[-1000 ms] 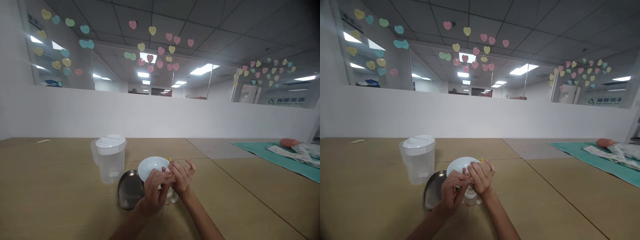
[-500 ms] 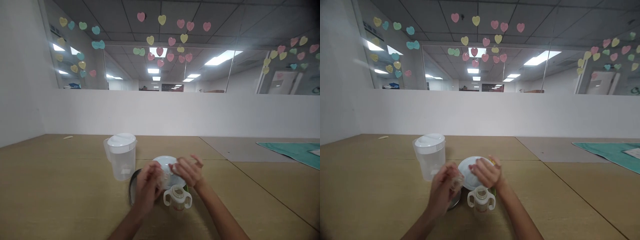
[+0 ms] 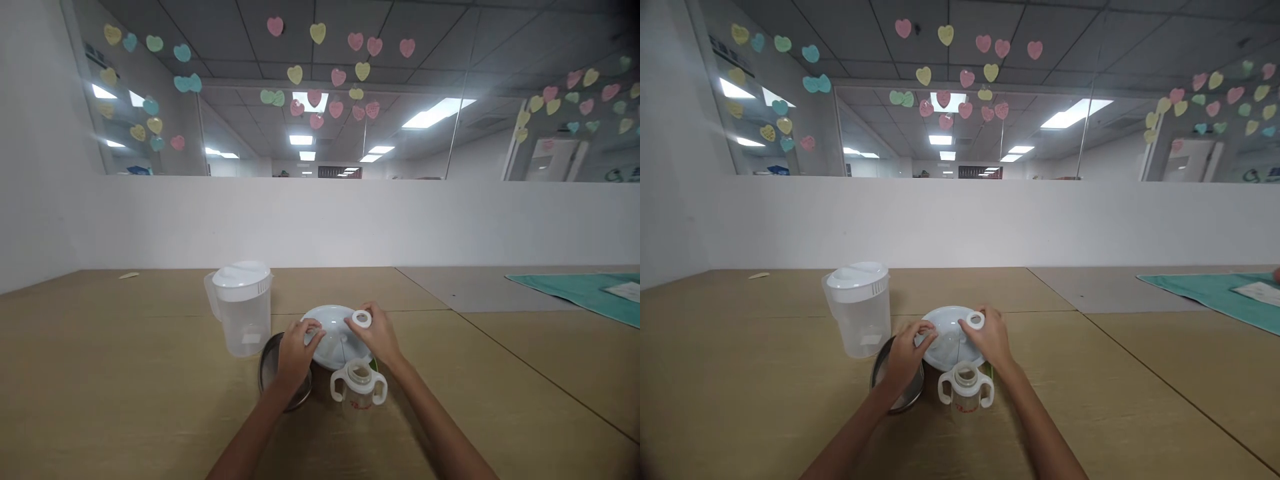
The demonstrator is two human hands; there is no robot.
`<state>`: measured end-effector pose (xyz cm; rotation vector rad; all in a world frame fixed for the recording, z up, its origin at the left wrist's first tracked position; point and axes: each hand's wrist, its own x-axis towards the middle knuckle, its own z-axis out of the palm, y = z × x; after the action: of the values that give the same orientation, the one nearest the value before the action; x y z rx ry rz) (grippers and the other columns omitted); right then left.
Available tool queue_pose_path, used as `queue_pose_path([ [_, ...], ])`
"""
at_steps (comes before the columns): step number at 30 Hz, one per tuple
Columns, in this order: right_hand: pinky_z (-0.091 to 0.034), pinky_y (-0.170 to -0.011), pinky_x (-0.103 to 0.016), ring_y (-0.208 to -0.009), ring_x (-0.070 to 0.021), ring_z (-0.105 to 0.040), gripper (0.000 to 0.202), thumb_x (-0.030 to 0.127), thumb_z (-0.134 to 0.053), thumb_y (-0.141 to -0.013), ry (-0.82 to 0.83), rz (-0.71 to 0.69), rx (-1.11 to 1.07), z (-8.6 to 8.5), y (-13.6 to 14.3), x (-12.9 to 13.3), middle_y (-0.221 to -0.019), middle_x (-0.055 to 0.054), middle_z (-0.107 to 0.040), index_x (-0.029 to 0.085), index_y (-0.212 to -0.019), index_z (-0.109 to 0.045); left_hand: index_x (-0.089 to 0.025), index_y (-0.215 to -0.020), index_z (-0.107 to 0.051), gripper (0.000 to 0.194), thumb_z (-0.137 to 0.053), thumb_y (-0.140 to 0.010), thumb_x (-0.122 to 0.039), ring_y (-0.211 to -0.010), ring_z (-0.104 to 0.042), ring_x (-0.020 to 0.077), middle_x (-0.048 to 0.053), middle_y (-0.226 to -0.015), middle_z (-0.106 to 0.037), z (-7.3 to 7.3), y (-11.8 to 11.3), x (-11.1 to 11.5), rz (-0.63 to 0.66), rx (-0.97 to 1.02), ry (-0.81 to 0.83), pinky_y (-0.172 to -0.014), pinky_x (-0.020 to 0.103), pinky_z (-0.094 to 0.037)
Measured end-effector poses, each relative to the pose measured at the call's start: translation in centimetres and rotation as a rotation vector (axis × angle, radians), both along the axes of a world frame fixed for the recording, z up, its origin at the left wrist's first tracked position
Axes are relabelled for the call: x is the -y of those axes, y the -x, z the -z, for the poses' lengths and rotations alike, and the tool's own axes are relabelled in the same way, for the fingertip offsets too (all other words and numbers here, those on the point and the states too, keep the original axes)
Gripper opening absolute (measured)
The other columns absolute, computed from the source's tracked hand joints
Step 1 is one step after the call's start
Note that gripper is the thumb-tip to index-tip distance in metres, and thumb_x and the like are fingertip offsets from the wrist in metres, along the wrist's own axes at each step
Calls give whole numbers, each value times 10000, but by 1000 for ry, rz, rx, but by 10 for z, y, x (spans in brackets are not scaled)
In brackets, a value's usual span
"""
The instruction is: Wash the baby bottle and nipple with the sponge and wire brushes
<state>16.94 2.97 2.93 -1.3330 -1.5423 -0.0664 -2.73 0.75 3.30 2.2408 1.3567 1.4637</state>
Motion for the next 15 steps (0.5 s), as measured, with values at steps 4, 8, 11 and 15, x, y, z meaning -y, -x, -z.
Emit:
queue_pose_path([
  [4,-401,-754,-319,-801,-212,-563,307,479,-637,-675,154,-134,85,23,-3,-12,-789,-31,-625,199,-784,-574,-234,-916,-619,157,-495,-856,-308,-906,-566,190,2,-930,-668,15,8,-5,24,-173,-59,-828,348,-415],
  [8,-401,-773,-316,-838,-214,-565,304,473,-658,-670,188,-171,141,30,-6,-17,-823,-37,-635,201,-797,-616,-223,-935,-623,179,-461,-878,-272,-921,-570,177,7,-966,-667,20,6,-1,73,-190,-64,-858,352,-411],
  [11,-399,-786,-312,-847,-207,-565,279,466,-631,-709,179,-160,181,29,-7,-15,-839,-42,-636,203,-802,-637,-217,-975,-625,206,-446,-881,-255,-926,-574,171,18,-982,-666,23,3,0,110,-193,-66,-863,349,-420],
  [15,-382,-824,-326,-894,-220,-559,287,466,-598,-741,226,-132,239,26,-7,-10,-858,-57,-641,198,-820,-664,-206,-1016,-617,253,-405,-894,-269,-943,-571,175,37,-1007,-663,24,3,3,104,-193,-45,-867,357,-419],
])
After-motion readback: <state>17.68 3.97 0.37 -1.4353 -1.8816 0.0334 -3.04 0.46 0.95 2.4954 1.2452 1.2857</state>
